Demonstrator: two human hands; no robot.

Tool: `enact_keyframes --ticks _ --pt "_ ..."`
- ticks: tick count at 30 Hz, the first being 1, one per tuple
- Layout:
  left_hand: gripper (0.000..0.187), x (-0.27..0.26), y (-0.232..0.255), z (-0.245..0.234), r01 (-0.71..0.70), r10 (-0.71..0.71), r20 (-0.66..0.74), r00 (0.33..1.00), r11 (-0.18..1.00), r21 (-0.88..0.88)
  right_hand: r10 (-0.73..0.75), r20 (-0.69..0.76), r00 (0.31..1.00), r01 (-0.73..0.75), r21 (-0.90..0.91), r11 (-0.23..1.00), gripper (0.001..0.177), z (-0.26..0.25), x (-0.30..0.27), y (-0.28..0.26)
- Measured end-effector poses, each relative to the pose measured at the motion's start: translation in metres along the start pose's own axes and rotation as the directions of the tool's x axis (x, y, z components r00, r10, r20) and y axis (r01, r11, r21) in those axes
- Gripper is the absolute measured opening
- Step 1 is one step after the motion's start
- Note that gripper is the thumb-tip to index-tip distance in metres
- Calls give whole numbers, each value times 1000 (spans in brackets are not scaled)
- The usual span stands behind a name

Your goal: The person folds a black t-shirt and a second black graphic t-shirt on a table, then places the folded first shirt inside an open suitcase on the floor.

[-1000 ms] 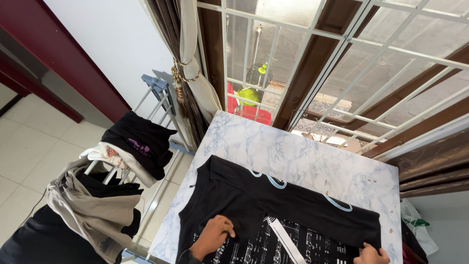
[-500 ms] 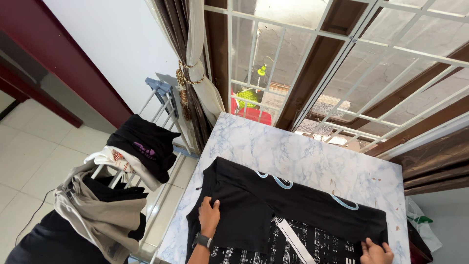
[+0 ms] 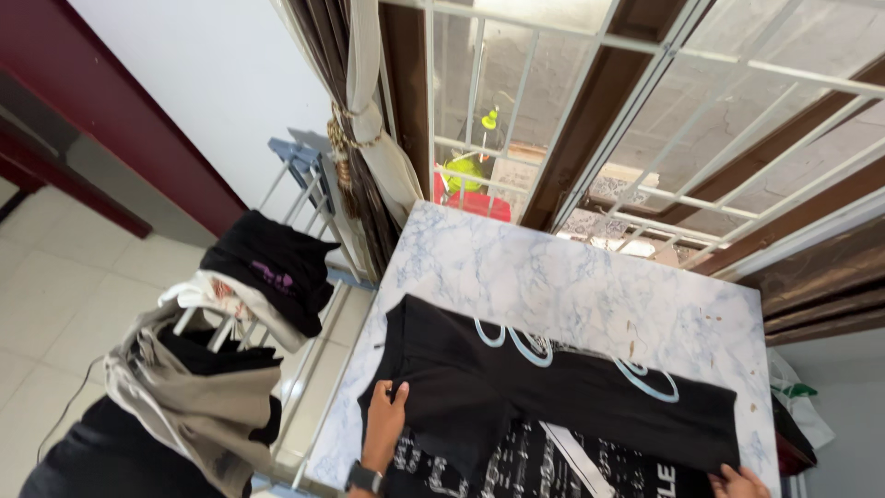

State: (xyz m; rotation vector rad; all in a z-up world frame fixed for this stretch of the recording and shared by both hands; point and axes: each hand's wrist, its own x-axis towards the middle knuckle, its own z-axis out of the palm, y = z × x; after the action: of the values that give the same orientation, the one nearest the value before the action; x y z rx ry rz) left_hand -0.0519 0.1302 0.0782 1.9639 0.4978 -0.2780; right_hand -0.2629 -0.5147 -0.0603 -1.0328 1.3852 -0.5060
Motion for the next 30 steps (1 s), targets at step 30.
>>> enact_keyframes --ticks 30 --pt "30 64 -24 32 -185 238 -134 962 930 318 -727 275 629 634 -723 274 30 16 -77 -46"
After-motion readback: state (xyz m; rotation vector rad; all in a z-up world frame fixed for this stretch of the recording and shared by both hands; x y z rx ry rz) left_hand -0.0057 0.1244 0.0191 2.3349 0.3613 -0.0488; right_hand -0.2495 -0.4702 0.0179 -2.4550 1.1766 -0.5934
